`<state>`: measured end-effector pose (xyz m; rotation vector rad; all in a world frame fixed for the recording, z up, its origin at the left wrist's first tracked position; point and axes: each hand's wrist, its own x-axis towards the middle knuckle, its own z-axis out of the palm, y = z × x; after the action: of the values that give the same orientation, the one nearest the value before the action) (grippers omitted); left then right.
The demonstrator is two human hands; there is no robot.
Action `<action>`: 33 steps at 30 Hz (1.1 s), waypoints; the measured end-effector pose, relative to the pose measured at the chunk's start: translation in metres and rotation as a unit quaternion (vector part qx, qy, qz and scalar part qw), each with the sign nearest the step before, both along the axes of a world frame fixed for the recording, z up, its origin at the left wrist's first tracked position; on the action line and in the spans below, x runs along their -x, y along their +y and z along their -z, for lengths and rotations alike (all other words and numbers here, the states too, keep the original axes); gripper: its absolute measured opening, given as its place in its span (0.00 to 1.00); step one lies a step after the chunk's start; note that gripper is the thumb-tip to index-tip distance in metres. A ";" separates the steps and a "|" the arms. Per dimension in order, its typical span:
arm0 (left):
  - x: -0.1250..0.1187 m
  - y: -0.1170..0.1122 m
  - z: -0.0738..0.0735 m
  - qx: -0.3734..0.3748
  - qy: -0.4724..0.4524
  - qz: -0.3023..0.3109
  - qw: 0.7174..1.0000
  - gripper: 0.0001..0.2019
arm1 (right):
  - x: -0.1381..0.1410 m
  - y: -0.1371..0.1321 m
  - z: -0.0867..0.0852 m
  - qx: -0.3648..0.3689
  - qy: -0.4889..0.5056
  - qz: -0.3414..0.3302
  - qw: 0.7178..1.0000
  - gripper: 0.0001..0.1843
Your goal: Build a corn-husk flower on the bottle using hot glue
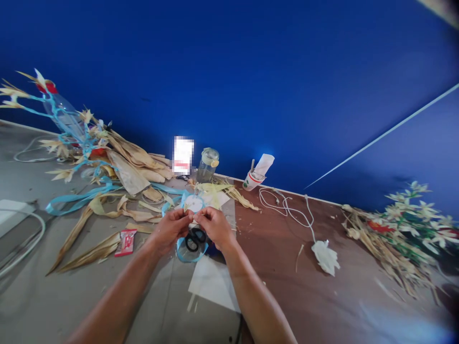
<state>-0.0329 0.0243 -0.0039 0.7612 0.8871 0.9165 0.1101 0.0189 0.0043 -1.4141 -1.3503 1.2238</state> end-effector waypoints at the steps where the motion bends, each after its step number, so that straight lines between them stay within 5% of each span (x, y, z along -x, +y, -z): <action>1: 0.000 0.000 0.001 0.001 -0.003 0.004 1.000 0.15 | 0.002 0.000 0.002 -0.001 0.009 0.006 1.000 0.13; 14: 0.002 0.000 0.006 0.016 -0.010 0.016 1.000 0.14 | 0.004 -0.003 0.005 -0.018 0.017 0.010 1.000 0.04; 20: 0.001 -0.001 0.003 -0.017 0.004 -0.003 1.000 0.16 | 0.006 -0.003 0.005 0.024 0.093 0.028 0.995 0.10; 33: -0.003 -0.003 0.004 -0.018 -0.002 -0.011 1.000 0.18 | 0.007 -0.004 0.015 -0.033 -0.004 0.028 0.999 0.06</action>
<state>-0.0303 0.0215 -0.0083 0.7814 0.8792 0.9548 0.1030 0.0145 -0.0108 -1.4019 -1.3356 1.1300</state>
